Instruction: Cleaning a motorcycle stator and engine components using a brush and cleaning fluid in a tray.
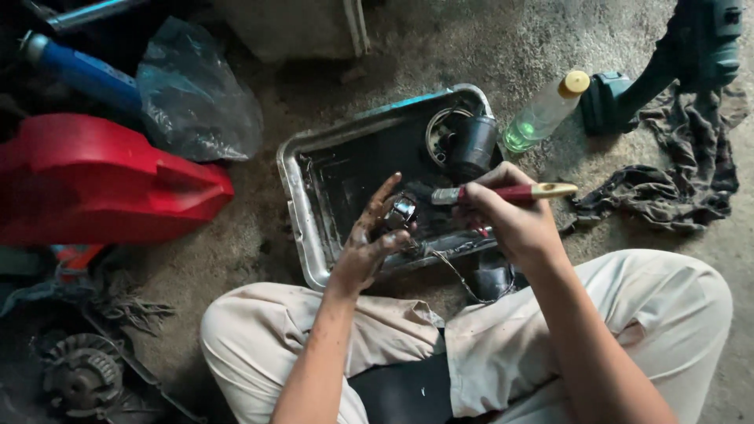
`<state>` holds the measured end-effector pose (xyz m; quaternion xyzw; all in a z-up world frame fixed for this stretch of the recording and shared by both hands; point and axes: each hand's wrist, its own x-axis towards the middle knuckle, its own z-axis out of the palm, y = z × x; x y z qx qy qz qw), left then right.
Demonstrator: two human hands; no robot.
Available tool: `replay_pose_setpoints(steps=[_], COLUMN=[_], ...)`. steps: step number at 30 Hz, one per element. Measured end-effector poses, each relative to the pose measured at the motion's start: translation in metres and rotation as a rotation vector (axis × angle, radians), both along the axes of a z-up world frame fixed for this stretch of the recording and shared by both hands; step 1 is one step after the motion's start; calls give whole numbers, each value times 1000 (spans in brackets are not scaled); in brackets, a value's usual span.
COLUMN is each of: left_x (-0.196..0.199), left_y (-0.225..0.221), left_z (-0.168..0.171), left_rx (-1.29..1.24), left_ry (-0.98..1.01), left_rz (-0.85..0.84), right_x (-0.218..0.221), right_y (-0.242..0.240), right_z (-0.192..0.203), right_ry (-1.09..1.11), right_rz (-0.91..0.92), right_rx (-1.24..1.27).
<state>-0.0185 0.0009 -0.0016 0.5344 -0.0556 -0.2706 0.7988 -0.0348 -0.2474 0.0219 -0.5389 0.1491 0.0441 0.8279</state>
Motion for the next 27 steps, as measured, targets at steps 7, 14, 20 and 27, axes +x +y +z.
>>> replay_pose_setpoints(steps=[7, 14, 20, 27], left_x=[3, 2, 7, 11], left_y=[-4, 4, -9, -3], left_z=[1, -107, -46, -30], left_rx=[131, -321, -339, -120], left_ry=[-90, 480, 661, 791], left_rz=[-7, 74, 217, 128], right_x=[2, -5, 0, 10], right_y=[12, 30, 31, -8], right_z=[4, 23, 40, 19], right_ry=[48, -157, -117, -58], right_rz=[-89, -4, 45, -101], right_rx=[46, -471, -488, -221])
